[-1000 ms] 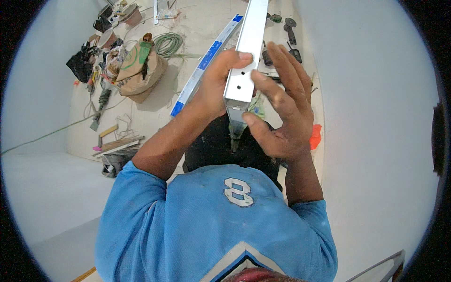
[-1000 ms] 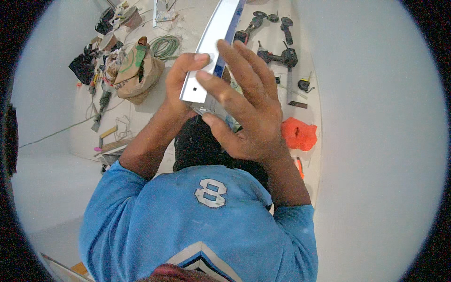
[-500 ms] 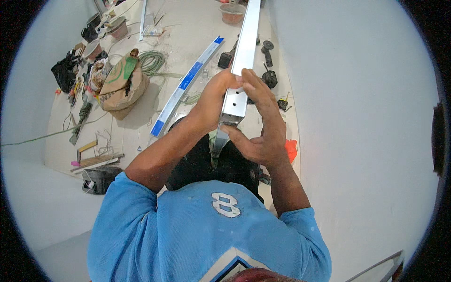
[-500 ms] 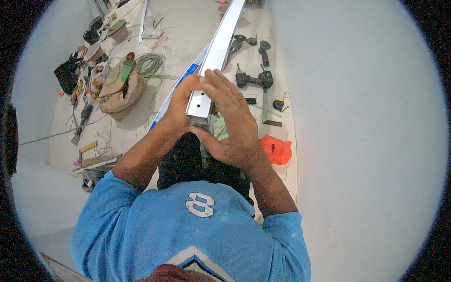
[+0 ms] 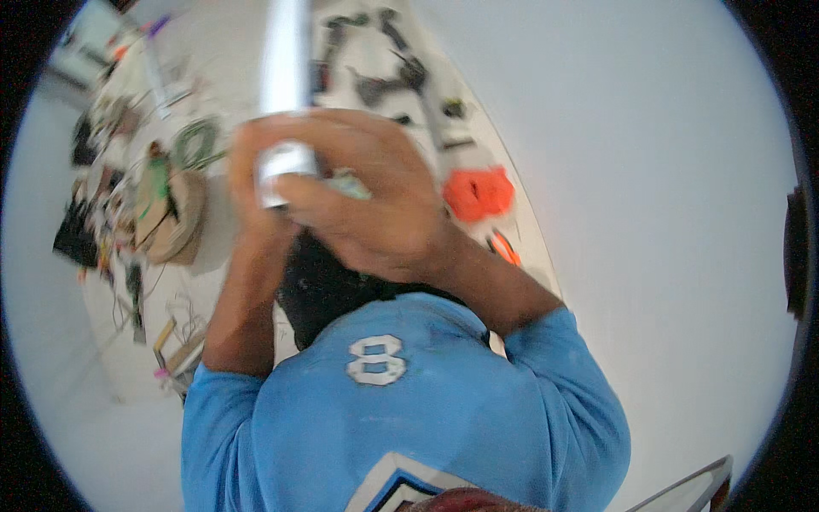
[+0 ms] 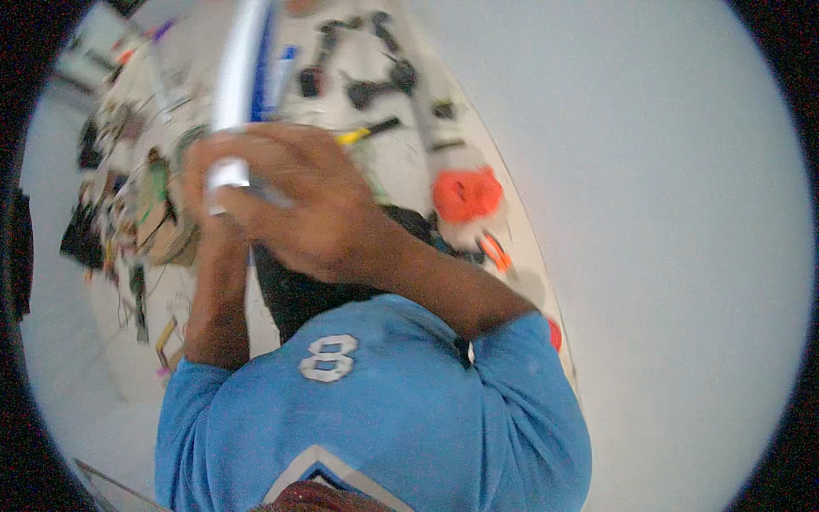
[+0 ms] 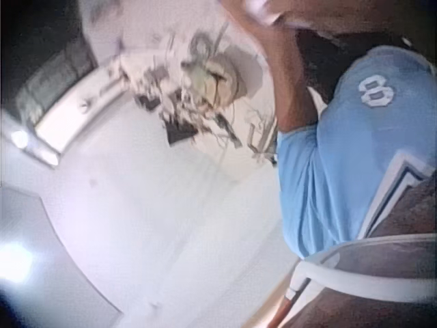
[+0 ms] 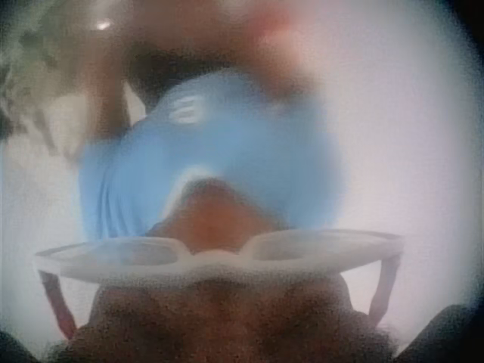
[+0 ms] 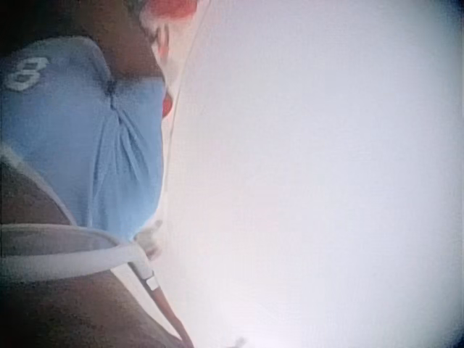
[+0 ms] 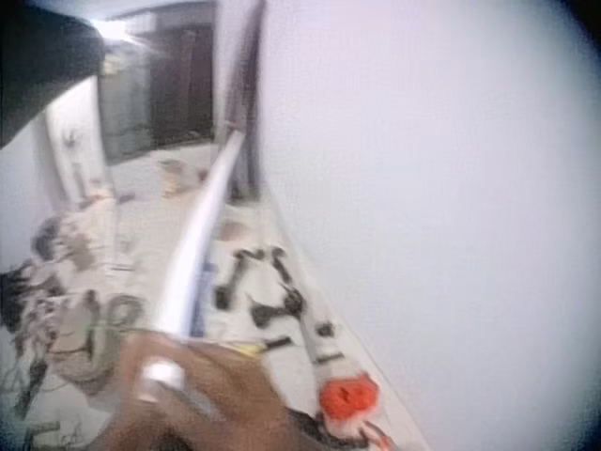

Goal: The person rummages through a bag of hardware to find screws, then uses a cordless drill to drive screws into a long white light fixture. They handle the fixture, insert screws, and operate the drill to secure components.

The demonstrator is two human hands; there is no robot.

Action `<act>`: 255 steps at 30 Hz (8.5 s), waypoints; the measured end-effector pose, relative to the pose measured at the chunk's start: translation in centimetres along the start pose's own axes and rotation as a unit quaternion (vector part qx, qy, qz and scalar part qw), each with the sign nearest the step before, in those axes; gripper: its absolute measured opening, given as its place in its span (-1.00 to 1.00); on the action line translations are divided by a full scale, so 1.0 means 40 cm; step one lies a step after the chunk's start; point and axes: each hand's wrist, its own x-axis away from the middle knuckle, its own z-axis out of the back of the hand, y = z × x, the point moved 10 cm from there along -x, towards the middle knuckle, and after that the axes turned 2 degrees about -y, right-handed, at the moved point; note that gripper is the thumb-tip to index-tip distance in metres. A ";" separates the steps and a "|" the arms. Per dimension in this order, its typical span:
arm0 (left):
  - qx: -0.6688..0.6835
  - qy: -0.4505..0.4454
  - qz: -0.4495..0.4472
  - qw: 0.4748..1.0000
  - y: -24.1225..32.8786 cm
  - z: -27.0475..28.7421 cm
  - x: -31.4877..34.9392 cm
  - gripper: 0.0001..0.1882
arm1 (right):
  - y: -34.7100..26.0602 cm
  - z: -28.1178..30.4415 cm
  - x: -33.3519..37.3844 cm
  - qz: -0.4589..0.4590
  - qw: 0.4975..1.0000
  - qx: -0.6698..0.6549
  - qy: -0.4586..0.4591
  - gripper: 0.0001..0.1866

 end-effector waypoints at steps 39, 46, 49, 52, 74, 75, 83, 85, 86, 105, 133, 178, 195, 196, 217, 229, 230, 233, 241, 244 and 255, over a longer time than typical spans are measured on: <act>0.230 -0.113 0.169 0.952 -0.047 -0.015 -0.033 -0.45 | 0.810 0.471 1.658 -0.719 0.538 0.428 -0.106 -0.62; 0.288 -0.151 0.060 0.944 -0.065 -0.172 -0.054 -0.58 | 0.711 0.386 0.780 -0.599 0.773 -0.023 0.208 -0.72; 0.275 -0.146 0.089 0.946 -0.067 -0.165 -0.050 -0.53 | 0.546 0.296 0.365 -0.440 0.857 -0.172 0.204 -0.79; 0.330 -0.077 0.237 0.910 -0.065 -0.163 -0.030 -0.36 | 0.342 0.211 0.101 -0.289 0.901 -0.295 0.131 -0.78; 0.388 -0.071 0.238 0.888 -0.068 -0.186 -0.033 -0.71 | 0.150 0.036 -0.147 -0.073 0.979 -0.186 -0.033 -0.78; 0.343 -0.064 0.223 0.910 -0.059 -0.179 -0.034 -0.72 | 0.142 0.036 -0.151 -0.058 0.981 -0.176 -0.061 -0.78; 0.191 -0.080 0.115 0.972 0.016 -0.160 -0.040 -0.71 | 0.123 0.028 -0.150 -0.007 0.988 -0.111 -0.105 -0.73; 0.217 -0.079 0.133 0.964 0.002 -0.161 -0.037 -0.71 | 0.121 0.027 -0.148 -0.020 0.989 -0.088 -0.119 -0.73; 0.230 -0.079 0.142 0.960 -0.004 -0.162 -0.035 -0.72 | 0.120 0.031 -0.148 -0.017 0.989 -0.090 -0.115 -0.73; 0.270 -0.084 0.160 0.946 -0.037 -0.164 -0.042 -0.68 | 0.117 0.031 -0.159 -0.007 0.983 -0.074 -0.171 -0.76; 0.379 0.032 0.274 0.883 -0.047 -0.181 -0.047 -0.56 | 0.148 0.031 -0.105 -0.149 0.951 -0.214 -0.164 -0.71; 0.387 -0.116 0.183 0.896 -0.041 -0.184 -0.071 -0.40 | 0.647 -0.004 1.364 -0.622 0.660 0.047 -0.419 -0.52; 0.303 0.034 0.272 0.913 -0.075 -0.144 -0.041 -0.28 | 0.576 -0.008 0.761 -0.555 0.812 -0.019 -0.179 -0.68; 0.301 0.049 0.280 0.910 -0.105 -0.101 -0.024 -0.30 | 0.512 -0.023 0.574 -0.542 0.813 -0.197 -0.079 -0.67; 0.154 0.006 0.138 0.978 -0.108 -0.040 -0.019 -0.70 | 0.385 -0.353 0.191 -0.325 0.452 -0.824 -0.104 -0.58; 0.158 -0.029 0.150 0.976 -0.084 -0.051 -0.029 -0.49 | 0.377 -0.342 0.188 -0.334 0.499 -0.793 -0.102 -0.55; 0.130 -0.020 0.147 0.980 -0.061 -0.067 -0.044 -0.41 | 0.380 -0.340 0.193 -0.344 0.497 -0.791 -0.096 -0.54; 0.060 -0.036 0.101 0.992 0.026 -0.112 -0.110 -0.20 | 0.398 -0.365 0.224 -0.350 0.486 -0.795 -0.100 -0.53; -0.157 -0.155 -0.115 0.968 0.101 -0.107 -0.180 -0.26 | 0.360 -0.368 0.196 -0.320 0.498 -0.795 -0.133 -0.49; -0.122 -0.162 -0.125 0.971 0.103 -0.113 -0.170 -0.31 | 0.354 -0.369 0.196 -0.306 0.502 -0.796 -0.140 -0.49; -0.108 -0.164 -0.145 0.970 0.110 -0.128 -0.162 -0.36 | 0.351 -0.348 0.199 -0.294 0.505 -0.798 -0.144 -0.46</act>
